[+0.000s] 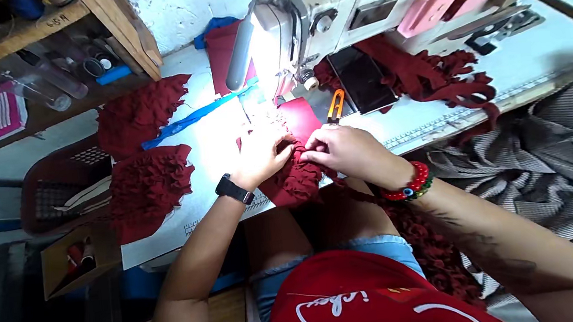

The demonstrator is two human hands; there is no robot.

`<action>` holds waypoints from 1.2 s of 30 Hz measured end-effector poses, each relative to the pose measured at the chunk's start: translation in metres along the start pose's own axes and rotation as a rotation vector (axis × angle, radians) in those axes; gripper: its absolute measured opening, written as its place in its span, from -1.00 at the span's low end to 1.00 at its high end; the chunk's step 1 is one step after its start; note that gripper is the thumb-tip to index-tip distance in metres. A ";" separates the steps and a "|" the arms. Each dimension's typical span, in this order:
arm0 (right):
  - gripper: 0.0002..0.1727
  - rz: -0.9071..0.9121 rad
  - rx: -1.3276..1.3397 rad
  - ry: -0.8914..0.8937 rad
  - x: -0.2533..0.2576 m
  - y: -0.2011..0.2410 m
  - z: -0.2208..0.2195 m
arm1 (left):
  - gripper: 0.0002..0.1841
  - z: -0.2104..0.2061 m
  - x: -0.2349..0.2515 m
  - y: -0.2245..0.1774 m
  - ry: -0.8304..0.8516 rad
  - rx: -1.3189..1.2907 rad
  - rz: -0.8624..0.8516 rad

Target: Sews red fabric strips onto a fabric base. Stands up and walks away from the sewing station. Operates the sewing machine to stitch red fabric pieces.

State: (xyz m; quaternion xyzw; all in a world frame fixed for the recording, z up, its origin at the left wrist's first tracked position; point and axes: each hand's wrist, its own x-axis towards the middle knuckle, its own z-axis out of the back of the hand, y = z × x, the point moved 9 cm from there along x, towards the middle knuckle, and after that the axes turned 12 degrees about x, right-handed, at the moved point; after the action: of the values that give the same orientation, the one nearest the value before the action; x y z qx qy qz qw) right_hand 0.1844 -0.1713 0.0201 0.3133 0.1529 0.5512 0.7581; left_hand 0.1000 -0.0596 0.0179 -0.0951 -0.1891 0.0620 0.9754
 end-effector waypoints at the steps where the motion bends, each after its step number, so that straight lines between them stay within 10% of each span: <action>1: -0.78 -0.024 -0.001 0.019 -0.001 -0.002 -0.004 | -0.83 -0.001 0.000 -0.001 0.011 0.021 0.008; 8: -0.66 -0.133 0.195 0.042 0.015 0.005 0.006 | -0.85 0.003 -0.005 0.011 -0.063 -0.165 0.081; 15: -0.94 -0.179 0.331 0.104 0.032 -0.002 0.002 | -0.83 0.001 -0.006 0.015 -0.070 -0.112 0.129; 21: -0.71 -0.337 0.478 0.232 0.038 -0.012 -0.007 | -0.82 0.001 -0.007 0.012 -0.050 -0.071 0.134; 29: -0.88 0.065 0.069 -0.082 0.014 0.020 -0.005 | -0.87 0.005 -0.009 0.005 -0.068 -0.017 0.096; 36: -0.81 0.201 -0.195 -0.002 -0.014 0.038 -0.035 | -0.78 0.010 -0.008 -0.015 0.016 0.145 -0.149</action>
State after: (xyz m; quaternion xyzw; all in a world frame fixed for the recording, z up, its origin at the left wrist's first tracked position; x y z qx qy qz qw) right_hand 0.1313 -0.1660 0.0160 0.2522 0.0659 0.6362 0.7262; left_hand 0.0900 -0.0734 0.0273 -0.0105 -0.1828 0.0018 0.9831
